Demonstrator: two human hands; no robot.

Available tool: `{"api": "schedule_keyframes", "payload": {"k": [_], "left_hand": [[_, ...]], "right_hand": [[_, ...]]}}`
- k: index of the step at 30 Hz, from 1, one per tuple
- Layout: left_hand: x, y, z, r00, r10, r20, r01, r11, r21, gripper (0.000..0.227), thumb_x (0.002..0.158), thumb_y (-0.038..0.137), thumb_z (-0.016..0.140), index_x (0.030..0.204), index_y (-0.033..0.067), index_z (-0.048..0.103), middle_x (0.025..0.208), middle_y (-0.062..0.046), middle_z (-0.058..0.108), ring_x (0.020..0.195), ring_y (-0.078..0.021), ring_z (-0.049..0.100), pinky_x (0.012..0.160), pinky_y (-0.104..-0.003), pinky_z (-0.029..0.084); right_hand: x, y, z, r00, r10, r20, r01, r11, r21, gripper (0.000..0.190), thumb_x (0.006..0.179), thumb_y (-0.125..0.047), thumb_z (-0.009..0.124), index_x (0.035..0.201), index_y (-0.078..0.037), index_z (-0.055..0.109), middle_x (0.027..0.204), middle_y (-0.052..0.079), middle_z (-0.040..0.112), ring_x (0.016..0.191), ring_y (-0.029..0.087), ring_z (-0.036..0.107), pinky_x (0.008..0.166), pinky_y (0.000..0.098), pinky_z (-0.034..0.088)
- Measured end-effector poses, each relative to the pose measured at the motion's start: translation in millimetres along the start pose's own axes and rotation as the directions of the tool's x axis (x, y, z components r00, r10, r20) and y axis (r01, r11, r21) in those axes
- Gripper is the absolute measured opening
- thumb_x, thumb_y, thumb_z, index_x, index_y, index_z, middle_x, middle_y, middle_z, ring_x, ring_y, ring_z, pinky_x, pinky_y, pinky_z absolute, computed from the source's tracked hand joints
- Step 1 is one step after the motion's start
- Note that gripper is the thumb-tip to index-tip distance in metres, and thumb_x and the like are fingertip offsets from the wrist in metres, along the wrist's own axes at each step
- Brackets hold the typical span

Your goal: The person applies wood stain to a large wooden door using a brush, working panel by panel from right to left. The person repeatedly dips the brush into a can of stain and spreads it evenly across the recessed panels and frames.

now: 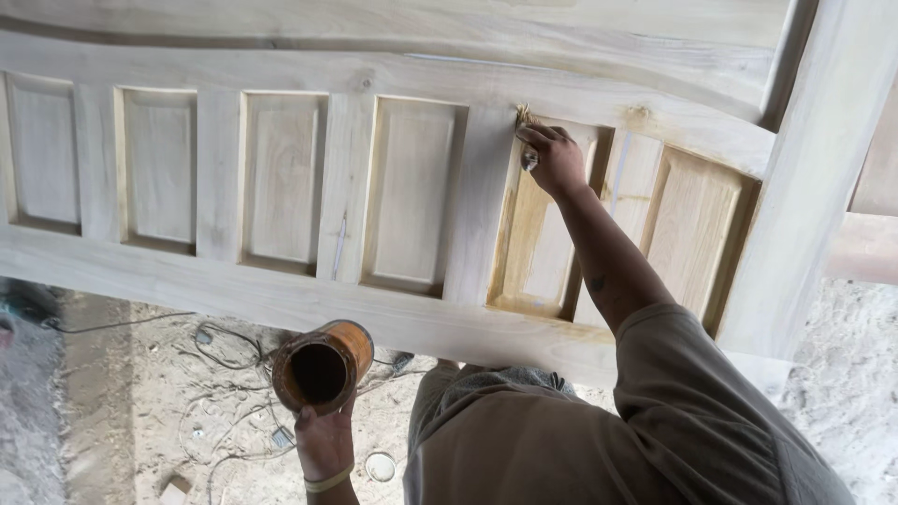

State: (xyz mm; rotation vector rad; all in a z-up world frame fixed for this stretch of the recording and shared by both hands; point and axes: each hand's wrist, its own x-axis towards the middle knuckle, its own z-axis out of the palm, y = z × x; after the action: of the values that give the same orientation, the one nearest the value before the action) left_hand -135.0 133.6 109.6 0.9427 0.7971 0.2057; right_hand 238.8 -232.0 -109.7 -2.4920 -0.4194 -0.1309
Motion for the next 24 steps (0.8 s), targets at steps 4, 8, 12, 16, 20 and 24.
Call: {"api": "schedule_keyframes", "payload": {"k": [4, 8, 12, 16, 20, 24], "left_hand": [[-0.2, -1.5, 13.4, 0.999, 0.021, 0.031, -0.02, 0.999, -0.036, 0.098, 0.078, 0.041, 0.082, 0.159, 0.0109, 0.036, 0.153, -0.013, 0.048, 0.142, -0.031, 0.047, 0.119, -0.051, 0.04], [5.7, 1.0, 11.5, 1.0, 0.008, 0.029, -0.007, 1.0, -0.021, 0.1, 0.075, 0.041, 0.083, 0.158, 0.0126, 0.036, 0.152, -0.012, 0.048, 0.141, -0.0302, 0.048, 0.117, -0.051, 0.039], [0.3, -0.9, 3.1, 0.998, -0.013, 0.057, 0.013, 1.0, -0.001, 0.099, 0.076, 0.043, 0.083, 0.158, 0.0123, 0.036, 0.153, -0.012, 0.048, 0.142, -0.0296, 0.047, 0.118, -0.049, 0.041], [16.4, 3.3, -1.4, 0.993, -0.001, 0.116, 0.0, 1.0, 0.004, 0.099, 0.076, 0.041, 0.083, 0.158, 0.0105, 0.036, 0.152, -0.013, 0.049, 0.141, -0.0312, 0.047, 0.117, -0.049, 0.041], [8.8, 14.8, -23.4, 0.99, -0.017, 0.14, 0.024, 0.999, -0.047, 0.098, 0.078, 0.039, 0.083, 0.158, 0.01, 0.036, 0.154, -0.012, 0.047, 0.143, -0.0291, 0.045, 0.119, -0.048, 0.041], [14.5, 20.5, -46.4, 0.982, -0.018, 0.19, 0.024, 0.999, -0.032, 0.099, 0.076, 0.039, 0.085, 0.157, 0.0132, 0.036, 0.153, -0.011, 0.048, 0.142, -0.0299, 0.045, 0.118, -0.048, 0.042]], "right_hand": [[10.6, 7.8, 0.1, 0.995, -0.087, -0.045, 0.084, 0.994, -0.063, 0.033, 0.093, -0.011, 0.067, 0.124, -0.019, 0.073, 0.13, 0.001, 0.072, 0.118, 0.03, 0.066, 0.099, 0.0406, 0.057], [10.6, 3.4, -3.7, 0.993, 0.036, 0.115, -0.031, 0.999, -0.039, 0.026, 0.098, -0.014, 0.063, 0.121, -0.021, 0.073, 0.129, -0.001, 0.072, 0.118, 0.029, 0.065, 0.094, 0.0405, 0.057], [-2.1, 0.6, -0.1, 0.994, -0.002, 0.113, 0.011, 0.997, -0.081, 0.027, 0.096, -0.014, 0.064, 0.121, -0.02, 0.073, 0.131, -0.001, 0.071, 0.118, 0.031, 0.064, 0.094, 0.0404, 0.056], [16.1, 12.7, 2.8, 0.996, -0.04, 0.075, 0.046, 0.996, -0.076, 0.025, 0.097, -0.015, 0.067, 0.121, -0.021, 0.072, 0.131, -0.002, 0.071, 0.122, 0.03, 0.063, 0.1, 0.039, 0.054], [-1.4, 18.6, 15.3, 0.989, -0.143, 0.045, 0.148, 0.974, -0.171, 0.033, 0.096, -0.009, 0.068, 0.127, -0.02, 0.071, 0.138, -0.002, 0.068, 0.127, 0.027, 0.063, 0.106, 0.0368, 0.053], [-35.4, 1.9, 21.8, 0.992, -0.031, 0.121, 0.042, 0.995, -0.093, 0.038, 0.094, -0.006, 0.069, 0.13, -0.019, 0.071, 0.14, -0.002, 0.067, 0.124, 0.027, 0.064, 0.106, 0.0372, 0.053]]}}
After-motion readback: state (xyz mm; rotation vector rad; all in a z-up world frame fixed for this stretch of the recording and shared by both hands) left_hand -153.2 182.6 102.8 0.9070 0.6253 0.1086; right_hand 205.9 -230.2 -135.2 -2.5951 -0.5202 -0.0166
